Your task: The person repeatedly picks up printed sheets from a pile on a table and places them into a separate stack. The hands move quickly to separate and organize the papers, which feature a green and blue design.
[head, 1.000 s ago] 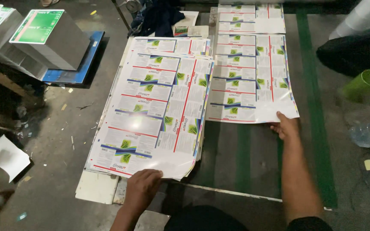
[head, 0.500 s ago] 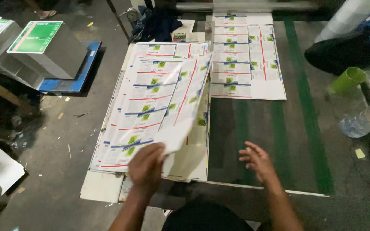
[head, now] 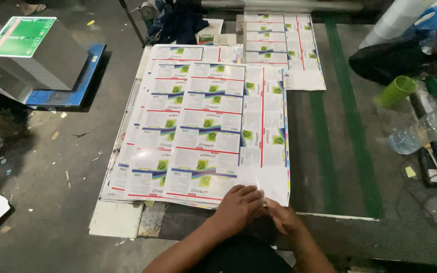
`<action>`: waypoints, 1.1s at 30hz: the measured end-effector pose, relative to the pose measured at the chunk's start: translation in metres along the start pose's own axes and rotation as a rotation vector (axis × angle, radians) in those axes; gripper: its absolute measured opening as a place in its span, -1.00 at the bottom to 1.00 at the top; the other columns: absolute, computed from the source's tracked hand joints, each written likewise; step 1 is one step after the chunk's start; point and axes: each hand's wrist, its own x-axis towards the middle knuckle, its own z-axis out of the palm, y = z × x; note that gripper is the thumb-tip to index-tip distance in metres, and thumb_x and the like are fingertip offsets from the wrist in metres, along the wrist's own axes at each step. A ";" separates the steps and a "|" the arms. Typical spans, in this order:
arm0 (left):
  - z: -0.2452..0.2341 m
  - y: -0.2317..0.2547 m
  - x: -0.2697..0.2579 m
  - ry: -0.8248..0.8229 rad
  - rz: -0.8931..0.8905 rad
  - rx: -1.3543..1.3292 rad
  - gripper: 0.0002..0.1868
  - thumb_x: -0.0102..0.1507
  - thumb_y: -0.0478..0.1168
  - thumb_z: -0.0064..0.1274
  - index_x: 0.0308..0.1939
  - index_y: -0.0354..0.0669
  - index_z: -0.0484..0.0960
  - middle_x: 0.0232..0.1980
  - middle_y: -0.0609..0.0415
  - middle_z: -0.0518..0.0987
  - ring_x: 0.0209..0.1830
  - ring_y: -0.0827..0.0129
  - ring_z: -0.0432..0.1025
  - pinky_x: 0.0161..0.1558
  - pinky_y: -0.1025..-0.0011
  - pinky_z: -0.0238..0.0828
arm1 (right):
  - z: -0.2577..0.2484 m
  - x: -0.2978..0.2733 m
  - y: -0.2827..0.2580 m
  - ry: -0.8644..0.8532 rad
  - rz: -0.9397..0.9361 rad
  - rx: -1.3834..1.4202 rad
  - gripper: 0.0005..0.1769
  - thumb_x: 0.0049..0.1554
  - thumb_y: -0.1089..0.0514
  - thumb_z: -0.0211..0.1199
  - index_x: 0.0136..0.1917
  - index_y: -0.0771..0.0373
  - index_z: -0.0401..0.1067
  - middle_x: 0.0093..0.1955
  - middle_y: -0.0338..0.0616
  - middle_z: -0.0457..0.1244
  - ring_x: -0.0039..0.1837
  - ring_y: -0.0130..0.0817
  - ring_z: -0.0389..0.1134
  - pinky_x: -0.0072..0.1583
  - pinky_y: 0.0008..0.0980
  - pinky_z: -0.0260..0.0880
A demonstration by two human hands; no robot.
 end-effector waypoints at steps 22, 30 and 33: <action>-0.045 -0.055 -0.087 -0.256 -0.320 0.311 -0.25 0.15 -0.05 0.15 0.35 -0.34 0.39 0.54 -0.21 0.21 0.60 -0.02 0.01 0.44 -0.05 -0.15 | -0.165 0.022 -0.095 0.907 -0.320 -0.265 -0.61 0.29 0.24 0.13 0.39 0.27 0.29 0.10 -0.02 0.33 -0.14 -0.29 0.37 -0.28 -0.34 0.36; -0.073 -0.049 -0.071 -0.026 -0.287 0.235 -0.54 0.25 -0.25 0.07 0.25 -0.24 0.54 0.40 -0.11 0.50 0.45 0.06 0.34 0.40 0.07 0.19 | -0.181 0.047 -0.085 0.900 -0.180 -0.283 -0.59 0.26 0.22 0.21 0.37 0.27 0.34 0.11 0.00 0.34 -0.14 -0.22 0.34 -0.27 -0.29 0.31; -0.086 -0.048 -0.065 0.150 -0.338 0.141 -0.53 0.14 -0.36 0.13 0.16 -0.27 0.59 0.22 -0.14 0.62 0.24 0.01 0.50 0.21 0.14 0.44 | -0.177 0.068 -0.102 0.908 -0.169 -0.246 -0.55 0.25 0.16 0.21 0.39 0.16 0.28 0.13 -0.11 0.33 -0.05 -0.30 0.36 -0.22 -0.32 0.37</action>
